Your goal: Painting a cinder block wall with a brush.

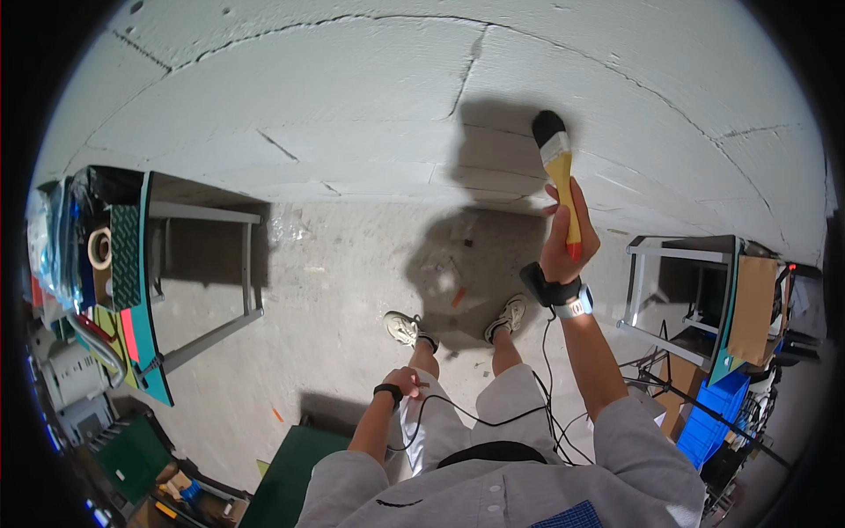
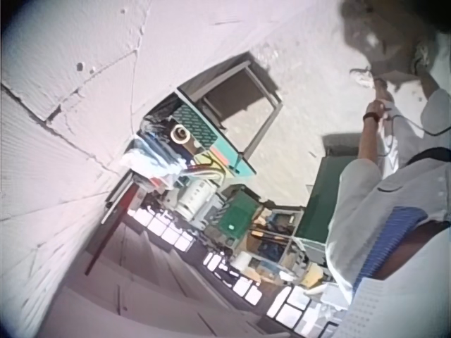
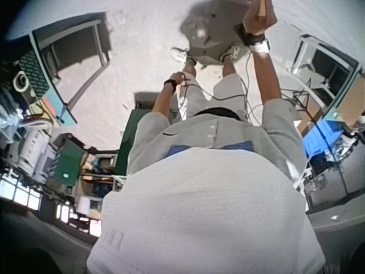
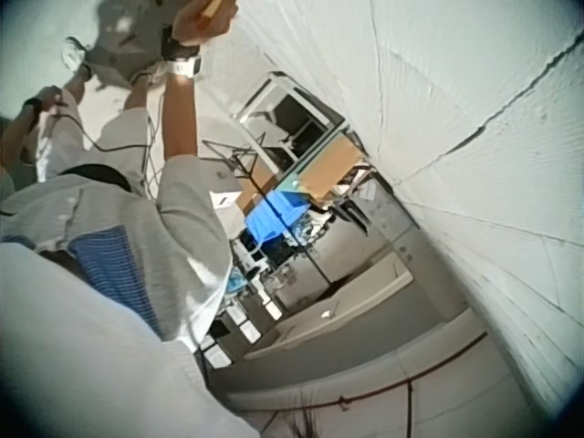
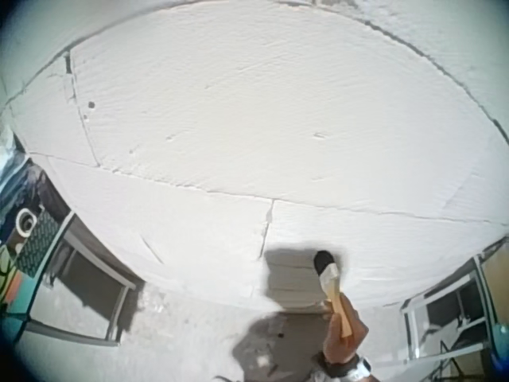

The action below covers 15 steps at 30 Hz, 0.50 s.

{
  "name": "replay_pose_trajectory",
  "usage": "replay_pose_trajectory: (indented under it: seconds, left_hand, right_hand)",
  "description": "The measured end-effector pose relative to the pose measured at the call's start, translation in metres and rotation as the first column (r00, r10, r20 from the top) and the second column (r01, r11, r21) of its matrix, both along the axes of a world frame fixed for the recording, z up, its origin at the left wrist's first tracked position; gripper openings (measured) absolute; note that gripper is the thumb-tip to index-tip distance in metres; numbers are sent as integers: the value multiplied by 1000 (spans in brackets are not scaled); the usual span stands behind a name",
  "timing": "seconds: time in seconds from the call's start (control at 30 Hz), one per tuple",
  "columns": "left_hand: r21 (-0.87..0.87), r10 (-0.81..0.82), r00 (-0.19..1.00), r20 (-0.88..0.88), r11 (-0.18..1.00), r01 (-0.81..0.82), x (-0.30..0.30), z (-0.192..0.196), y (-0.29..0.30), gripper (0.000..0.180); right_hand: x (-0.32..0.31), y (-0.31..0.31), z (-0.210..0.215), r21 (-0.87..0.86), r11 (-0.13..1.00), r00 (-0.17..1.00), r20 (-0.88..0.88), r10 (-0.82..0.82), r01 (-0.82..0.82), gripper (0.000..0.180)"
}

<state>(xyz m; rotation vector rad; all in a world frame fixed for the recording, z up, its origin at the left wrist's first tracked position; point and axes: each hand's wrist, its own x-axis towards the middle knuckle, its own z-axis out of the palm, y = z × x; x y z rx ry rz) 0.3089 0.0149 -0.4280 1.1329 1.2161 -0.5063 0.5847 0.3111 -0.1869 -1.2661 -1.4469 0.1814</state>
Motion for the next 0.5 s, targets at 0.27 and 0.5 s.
replay_pose_trajectory:
  seconds: [0.27, 0.5]
  left_hand:
    - [52, -187, 982, -2, 981, 186, 12, 4, 14, 35]
    - [-12, -182, 983, -4, 983, 182, 25, 2, 14, 31]
  right_hand:
    - [4, 5, 17, -41, 982, 979, 84, 186, -183, 38]
    - [97, -5, 22, 16, 998, 997, 41, -63, 62, 36]
